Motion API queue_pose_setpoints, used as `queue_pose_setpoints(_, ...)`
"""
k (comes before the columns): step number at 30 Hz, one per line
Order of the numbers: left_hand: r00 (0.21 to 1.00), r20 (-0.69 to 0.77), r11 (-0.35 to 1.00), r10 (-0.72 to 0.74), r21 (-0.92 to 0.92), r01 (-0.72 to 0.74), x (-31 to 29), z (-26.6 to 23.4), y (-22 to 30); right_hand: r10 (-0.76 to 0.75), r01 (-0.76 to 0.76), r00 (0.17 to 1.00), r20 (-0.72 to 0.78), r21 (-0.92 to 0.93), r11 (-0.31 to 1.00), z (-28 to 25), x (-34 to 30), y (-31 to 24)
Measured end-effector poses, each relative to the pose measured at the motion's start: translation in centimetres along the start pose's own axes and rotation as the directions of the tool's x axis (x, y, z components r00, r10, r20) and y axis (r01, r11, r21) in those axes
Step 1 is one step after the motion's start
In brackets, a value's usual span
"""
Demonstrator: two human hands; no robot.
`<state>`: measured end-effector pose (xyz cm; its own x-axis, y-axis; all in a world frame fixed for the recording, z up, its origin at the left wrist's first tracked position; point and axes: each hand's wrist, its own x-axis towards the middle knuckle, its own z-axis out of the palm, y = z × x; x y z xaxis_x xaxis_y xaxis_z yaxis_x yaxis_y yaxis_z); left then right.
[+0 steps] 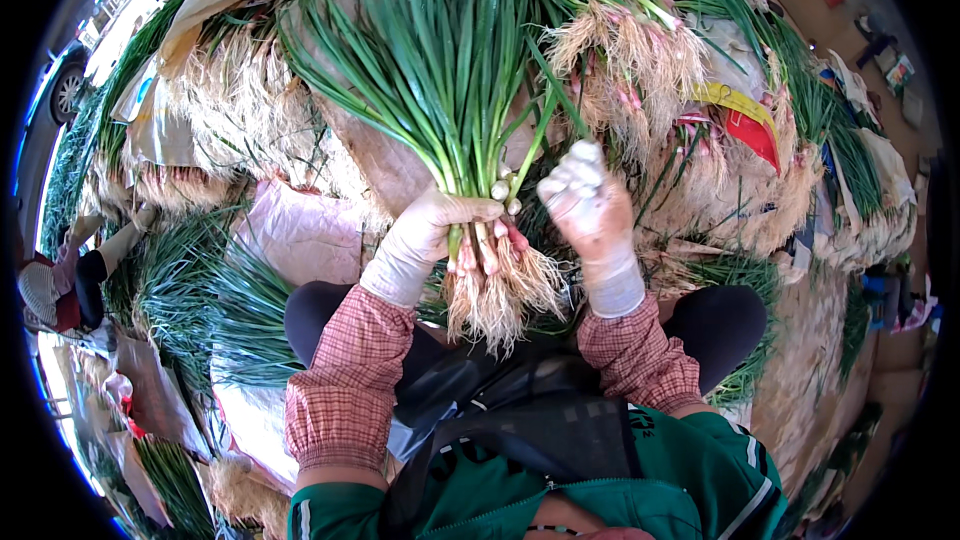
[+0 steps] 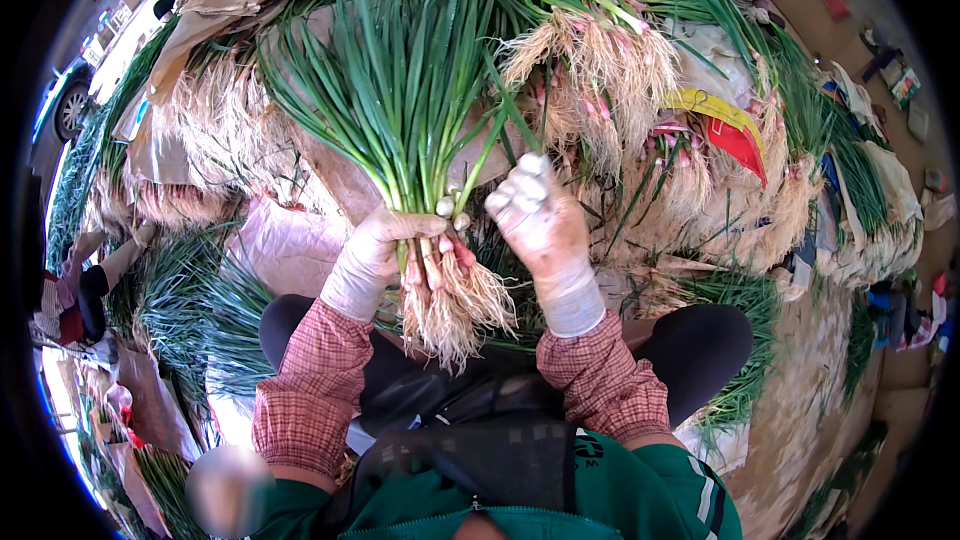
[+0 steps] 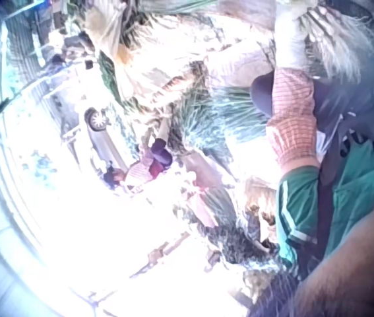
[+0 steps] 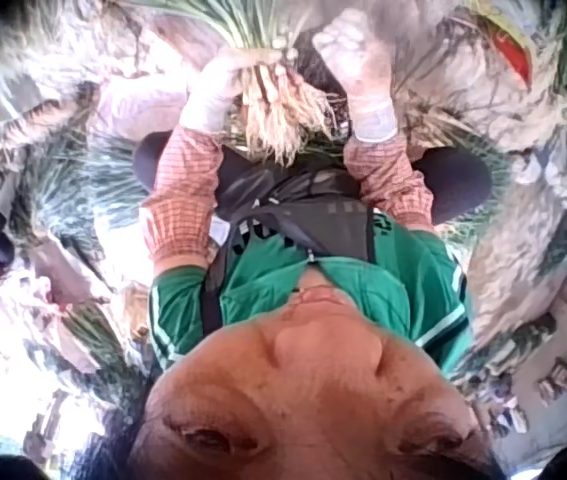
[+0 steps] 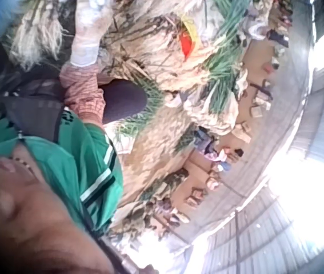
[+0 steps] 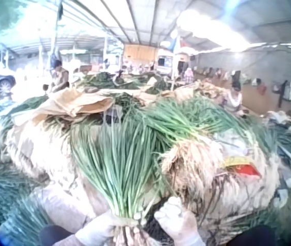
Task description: The person cleans bundles of leeks by hand, removing outer leaves and debris while sitting among large piles of harvested vegetables.
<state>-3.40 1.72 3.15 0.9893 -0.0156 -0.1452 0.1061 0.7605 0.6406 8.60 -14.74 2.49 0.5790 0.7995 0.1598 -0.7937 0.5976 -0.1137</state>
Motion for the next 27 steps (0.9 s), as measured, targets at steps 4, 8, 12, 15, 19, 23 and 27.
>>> queue_pose_setpoints(4, 0.999, 0.033, 0.991, 0.024, -0.132, -0.019, -2.1, 0.1, 1.5, -0.230, 0.172, 0.965, -0.129, -0.357, 0.918, -0.7, -1.7, -4.7)
queue_pose_setpoints(8, 0.861, 0.351, 0.830, 0.368, -0.542, -0.134, -3.8, 2.0, 5.7, 0.131, -0.119, 0.967, -0.220, -0.838, -0.532, -10.6, -10.0, -8.9)
queue_pose_setpoints(12, 0.671, 0.634, 0.865, 0.385, -0.502, -0.021, -4.0, 2.7, 12.5, -0.095, -0.602, 0.736, -0.671, -0.584, -0.545, -6.4, -11.6, -8.0)
queue_pose_setpoints(15, 0.668, 0.596, 0.808, 0.446, -0.590, -0.013, -4.1, 4.0, 13.2, -0.167, -0.265, 0.963, -0.211, -0.850, -0.455, 1.2, -5.3, -8.7)
queue_pose_setpoints(19, 0.856, 0.277, 0.872, 0.437, -0.363, -0.328, -1.0, 2.8, 9.1, -0.064, 0.155, 0.938, 0.342, -0.574, -0.804, 6.9, 5.3, -11.3)
queue_pose_setpoints(23, 0.963, 0.195, 0.927, 0.188, -0.360, -0.108, 2.4, 0.0, 2.1, -0.013, -0.058, 0.922, 0.386, 0.104, -0.993, 6.6, 12.4, -14.8)
queue_pose_setpoints(27, 0.977, 0.102, 0.920, 0.188, -0.366, -0.139, 3.1, 0.4, -1.0, -0.217, -0.189, 0.968, 0.126, -0.202, -0.961, 7.3, 9.9, -11.2)
